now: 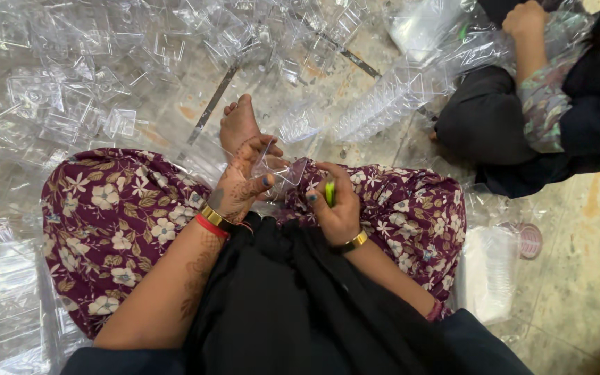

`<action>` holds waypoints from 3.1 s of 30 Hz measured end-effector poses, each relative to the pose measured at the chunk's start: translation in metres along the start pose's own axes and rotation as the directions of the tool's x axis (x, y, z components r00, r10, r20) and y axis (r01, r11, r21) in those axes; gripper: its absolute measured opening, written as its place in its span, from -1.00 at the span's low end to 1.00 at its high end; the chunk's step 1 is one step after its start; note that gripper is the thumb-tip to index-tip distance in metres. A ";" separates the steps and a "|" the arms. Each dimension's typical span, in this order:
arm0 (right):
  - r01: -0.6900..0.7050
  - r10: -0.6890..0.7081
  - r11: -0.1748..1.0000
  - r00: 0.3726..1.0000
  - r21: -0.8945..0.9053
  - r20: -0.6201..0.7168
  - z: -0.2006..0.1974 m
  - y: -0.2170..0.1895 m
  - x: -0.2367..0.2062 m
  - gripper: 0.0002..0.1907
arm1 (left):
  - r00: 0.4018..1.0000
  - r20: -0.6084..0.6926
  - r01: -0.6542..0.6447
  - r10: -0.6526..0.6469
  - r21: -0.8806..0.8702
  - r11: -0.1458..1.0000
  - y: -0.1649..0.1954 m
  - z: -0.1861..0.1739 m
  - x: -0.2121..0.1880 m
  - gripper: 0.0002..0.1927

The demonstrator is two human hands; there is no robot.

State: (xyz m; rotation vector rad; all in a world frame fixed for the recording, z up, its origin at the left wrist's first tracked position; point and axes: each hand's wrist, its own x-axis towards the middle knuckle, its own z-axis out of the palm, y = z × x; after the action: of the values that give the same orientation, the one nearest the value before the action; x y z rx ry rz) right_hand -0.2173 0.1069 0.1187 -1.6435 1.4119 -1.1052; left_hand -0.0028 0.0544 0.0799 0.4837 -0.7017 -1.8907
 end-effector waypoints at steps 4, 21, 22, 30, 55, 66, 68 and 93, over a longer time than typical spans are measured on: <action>-0.056 0.071 0.985 0.994 -0.163 0.087 -0.005 0.014 0.009 -0.28 | 0.999 -0.012 0.041 -0.040 0.113 0.993 -0.001 -0.001 0.000 -0.16; 0.029 0.038 0.884 0.990 -0.467 0.133 0.008 0.058 0.019 -0.23 | 0.998 -0.020 0.063 -0.061 0.183 0.981 -0.011 -0.009 0.006 -0.16; 0.046 0.015 0.889 0.991 -0.455 0.130 0.009 0.059 0.019 -0.24 | 0.995 -0.046 0.091 -0.084 0.188 0.978 -0.011 -0.010 0.006 -0.16; 0.018 0.046 0.919 0.987 -0.393 0.152 0.012 0.056 0.017 -0.42 | 0.998 -0.054 -0.025 0.043 0.305 0.952 -0.022 -0.025 0.011 -0.17; 0.098 -0.061 0.912 0.993 -0.399 0.103 0.011 0.057 0.002 -0.44 | 1.000 -0.001 0.017 -0.017 0.255 0.967 -0.020 -0.017 0.003 -0.19; -0.084 0.098 0.962 0.994 -0.261 0.041 -0.006 0.068 0.009 -0.40 | 0.992 -0.005 0.126 -0.129 0.257 0.958 -0.010 -0.006 -0.004 -0.35; -0.075 0.094 0.965 0.993 -0.250 0.067 -0.005 0.068 0.010 -0.31 | 0.994 0.050 0.083 -0.100 0.271 0.959 -0.008 -0.006 -0.002 -0.31; -0.074 0.130 0.962 0.970 -0.261 0.204 0.000 0.080 0.015 -0.24 | 0.992 0.085 0.066 -0.092 0.266 0.962 -0.006 -0.012 0.006 -0.39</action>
State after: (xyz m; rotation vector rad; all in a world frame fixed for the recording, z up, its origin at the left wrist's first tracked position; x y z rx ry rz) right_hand -0.2477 0.0784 0.0489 -1.7844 1.5185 -0.6823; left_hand -0.0020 0.0473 0.0671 0.5977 -1.0195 -1.9145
